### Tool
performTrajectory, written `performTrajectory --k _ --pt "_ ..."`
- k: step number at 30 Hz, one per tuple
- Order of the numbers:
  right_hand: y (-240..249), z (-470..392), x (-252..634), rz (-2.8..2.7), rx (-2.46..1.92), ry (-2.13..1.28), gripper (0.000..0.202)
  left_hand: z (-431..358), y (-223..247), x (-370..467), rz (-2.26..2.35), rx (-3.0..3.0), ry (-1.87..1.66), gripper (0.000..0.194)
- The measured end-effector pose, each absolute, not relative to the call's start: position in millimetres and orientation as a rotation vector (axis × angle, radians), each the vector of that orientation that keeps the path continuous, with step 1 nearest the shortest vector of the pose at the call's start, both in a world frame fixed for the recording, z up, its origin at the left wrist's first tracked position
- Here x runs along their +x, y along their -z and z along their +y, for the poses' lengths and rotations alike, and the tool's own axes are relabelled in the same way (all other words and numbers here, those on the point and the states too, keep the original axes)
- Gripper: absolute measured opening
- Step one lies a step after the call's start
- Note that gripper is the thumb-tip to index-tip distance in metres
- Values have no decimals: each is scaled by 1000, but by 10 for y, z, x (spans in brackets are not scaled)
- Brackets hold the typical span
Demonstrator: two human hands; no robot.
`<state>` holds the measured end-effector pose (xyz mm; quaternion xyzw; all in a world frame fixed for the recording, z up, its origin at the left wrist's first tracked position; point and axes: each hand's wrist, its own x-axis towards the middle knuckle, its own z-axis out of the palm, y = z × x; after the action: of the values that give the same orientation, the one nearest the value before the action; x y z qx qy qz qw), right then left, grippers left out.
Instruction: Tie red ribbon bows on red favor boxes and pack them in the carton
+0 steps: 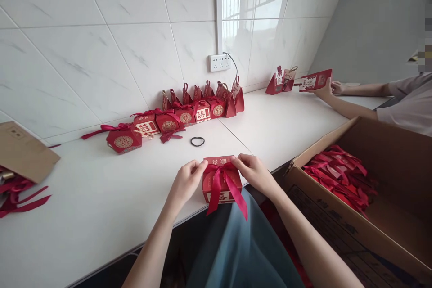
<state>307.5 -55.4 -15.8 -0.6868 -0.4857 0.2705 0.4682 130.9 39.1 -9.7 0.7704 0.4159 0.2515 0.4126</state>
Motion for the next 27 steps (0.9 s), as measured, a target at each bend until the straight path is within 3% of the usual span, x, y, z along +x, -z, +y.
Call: performTrajectory --k 11,21,22,25,27 --pt "340 -537 3006 -1026 -1373 -847 46 237 258 1415 1034 1728 -828 38" --pt "341 -786 3393 -1136 -1645 -521 43 363 373 1290 954 1445 -736 44" --pt "346 -825 3424 -1192 -1579 -529 51 367 412 1286 969 1404 -744 44" --pt "376 -852 3380 -1481 -1449 -611 98 341 511 1305 958 1333 -781 48" --pt "403 -799 3283 -1606 -1458 -668 114 311 522 1329 908 1330 -809 50"
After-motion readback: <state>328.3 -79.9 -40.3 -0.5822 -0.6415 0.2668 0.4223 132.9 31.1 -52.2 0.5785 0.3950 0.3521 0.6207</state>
